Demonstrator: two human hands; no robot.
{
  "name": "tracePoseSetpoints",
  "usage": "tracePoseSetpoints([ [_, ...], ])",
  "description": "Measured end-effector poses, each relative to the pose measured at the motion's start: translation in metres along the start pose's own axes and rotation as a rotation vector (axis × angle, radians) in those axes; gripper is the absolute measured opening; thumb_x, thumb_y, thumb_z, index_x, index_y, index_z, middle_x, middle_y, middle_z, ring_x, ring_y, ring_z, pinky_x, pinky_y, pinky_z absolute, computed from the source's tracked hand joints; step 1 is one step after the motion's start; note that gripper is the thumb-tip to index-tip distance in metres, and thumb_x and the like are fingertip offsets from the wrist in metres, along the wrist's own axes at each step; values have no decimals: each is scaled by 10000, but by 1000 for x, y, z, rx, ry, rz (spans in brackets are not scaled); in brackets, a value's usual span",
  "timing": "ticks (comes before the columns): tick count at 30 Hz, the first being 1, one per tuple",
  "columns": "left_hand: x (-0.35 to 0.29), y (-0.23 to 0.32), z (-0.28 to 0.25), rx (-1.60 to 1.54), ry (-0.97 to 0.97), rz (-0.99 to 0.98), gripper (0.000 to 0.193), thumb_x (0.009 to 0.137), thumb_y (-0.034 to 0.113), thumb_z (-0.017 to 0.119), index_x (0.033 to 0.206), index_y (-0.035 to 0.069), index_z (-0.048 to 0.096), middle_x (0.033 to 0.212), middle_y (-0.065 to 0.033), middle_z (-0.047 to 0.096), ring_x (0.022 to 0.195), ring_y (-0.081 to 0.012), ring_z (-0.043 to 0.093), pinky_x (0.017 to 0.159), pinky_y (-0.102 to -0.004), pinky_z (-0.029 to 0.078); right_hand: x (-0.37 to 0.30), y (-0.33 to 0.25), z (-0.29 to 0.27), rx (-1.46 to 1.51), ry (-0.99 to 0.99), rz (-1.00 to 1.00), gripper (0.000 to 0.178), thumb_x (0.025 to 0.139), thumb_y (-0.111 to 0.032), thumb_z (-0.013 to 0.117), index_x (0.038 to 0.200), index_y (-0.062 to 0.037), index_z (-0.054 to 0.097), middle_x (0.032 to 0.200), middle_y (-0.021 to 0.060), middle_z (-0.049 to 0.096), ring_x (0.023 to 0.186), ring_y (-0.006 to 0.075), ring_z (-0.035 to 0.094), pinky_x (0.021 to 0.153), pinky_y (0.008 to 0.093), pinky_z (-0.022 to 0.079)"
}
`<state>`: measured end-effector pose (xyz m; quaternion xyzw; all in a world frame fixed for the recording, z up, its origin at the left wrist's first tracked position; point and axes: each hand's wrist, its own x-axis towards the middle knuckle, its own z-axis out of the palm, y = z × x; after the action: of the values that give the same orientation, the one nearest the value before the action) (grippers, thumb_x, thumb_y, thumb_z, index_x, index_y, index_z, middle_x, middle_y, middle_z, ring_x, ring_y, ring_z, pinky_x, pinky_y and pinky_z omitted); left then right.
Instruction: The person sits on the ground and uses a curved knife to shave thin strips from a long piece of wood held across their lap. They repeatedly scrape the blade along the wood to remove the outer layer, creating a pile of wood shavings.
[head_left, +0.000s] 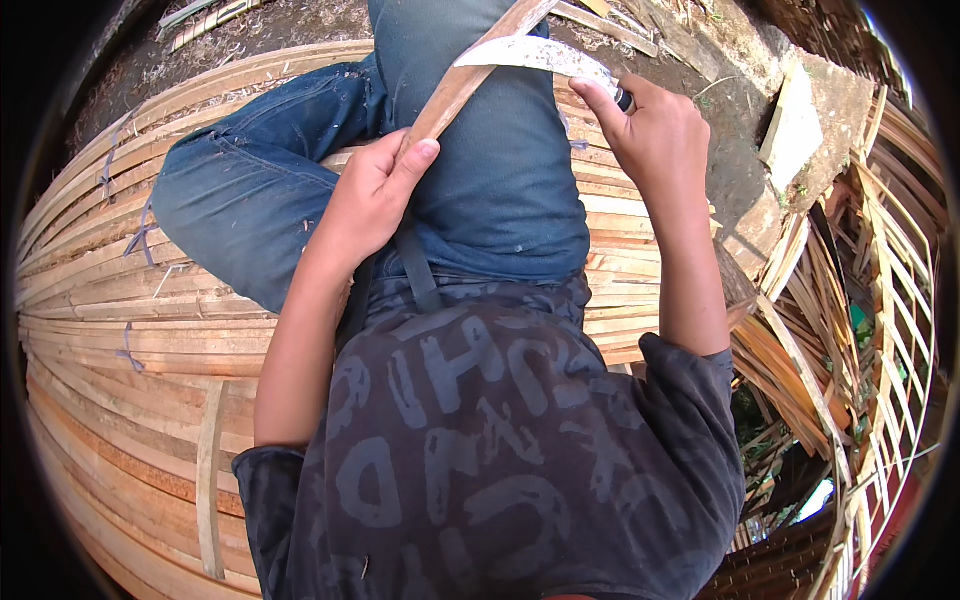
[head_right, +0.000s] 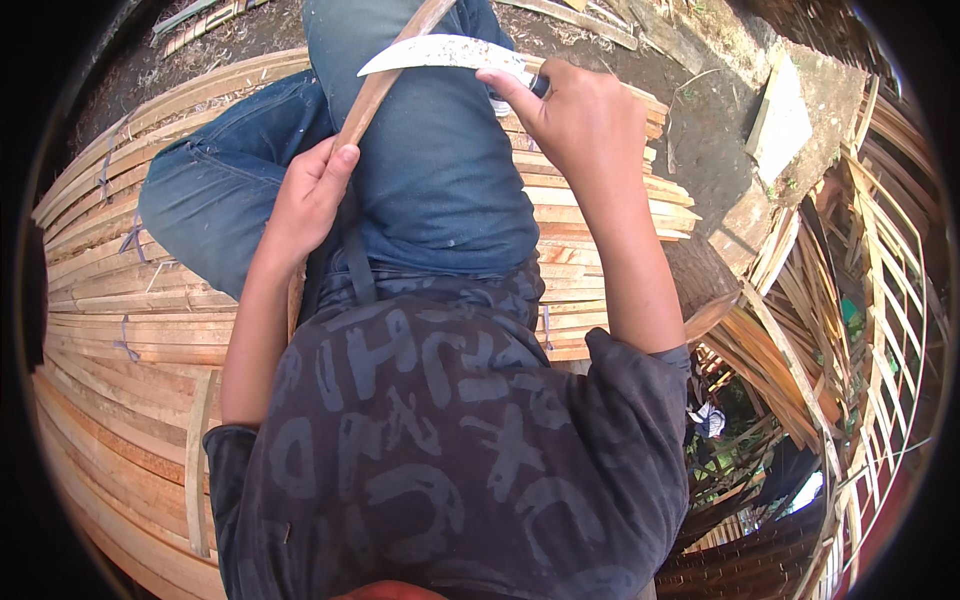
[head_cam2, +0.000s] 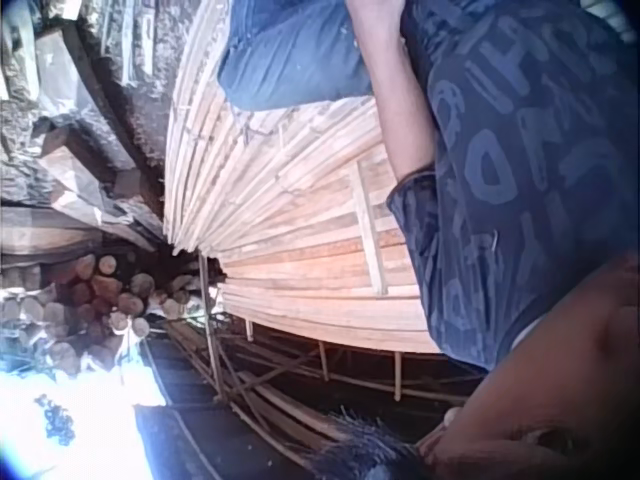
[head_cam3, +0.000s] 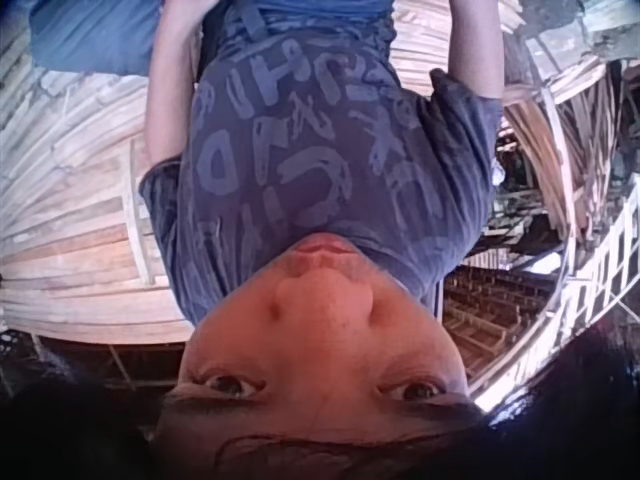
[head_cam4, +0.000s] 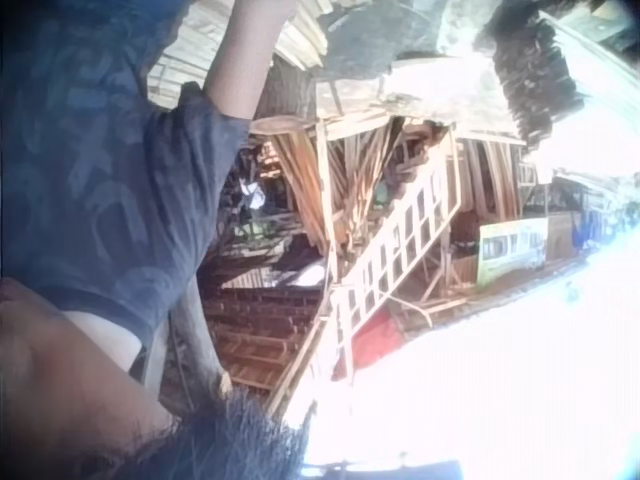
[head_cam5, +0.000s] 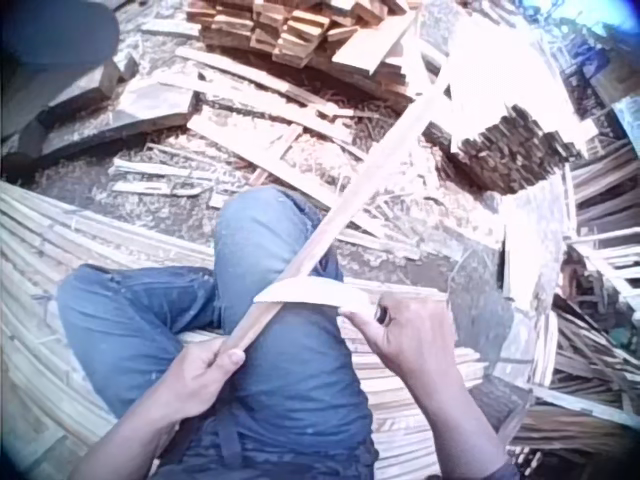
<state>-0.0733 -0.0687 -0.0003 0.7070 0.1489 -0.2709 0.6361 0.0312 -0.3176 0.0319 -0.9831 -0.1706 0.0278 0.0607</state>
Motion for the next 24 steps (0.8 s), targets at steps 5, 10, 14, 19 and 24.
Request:
tracePoseSetpoints([
  [5,0,6,6,-16,40,17,429,968,390,508,795,-1,543,609,50,343,590,-55,314,505,-260,285,17,16,-3,-144,-18,16,657,785,-711,529,687,-74,661,519,100,580,529,291,620,475,378,471],
  [10,0,3,3,-28,31,-13,428,969,390,508,799,0,548,608,45,346,588,-54,317,504,-260,284,33,39,6,-183,67,75,683,797,-721,506,663,-65,636,537,128,572,563,308,610,510,400,464],
  [14,-5,2,4,-22,34,11,431,970,397,505,799,3,547,608,49,336,587,-53,312,502,-257,281,50,104,-18,24,43,636,822,831,-754,386,596,8,590,607,174,593,607,314,589,605,433,459],
  [19,2,-6,0,-72,-58,26,390,994,383,458,751,78,468,604,82,336,525,-22,293,454,-218,249,27,127,-31,117,165,579,787,864,-688,457,584,43,549,489,71,444,497,181,404,508,363,352],
  [24,2,-10,3,-145,-83,25,427,998,425,415,723,98,415,593,81,294,508,-26,262,443,-217,232,10,14,-7,165,-57,242,655,841,-640,536,914,-13,712,523,140,552,535,267,587,563,362,456],
])
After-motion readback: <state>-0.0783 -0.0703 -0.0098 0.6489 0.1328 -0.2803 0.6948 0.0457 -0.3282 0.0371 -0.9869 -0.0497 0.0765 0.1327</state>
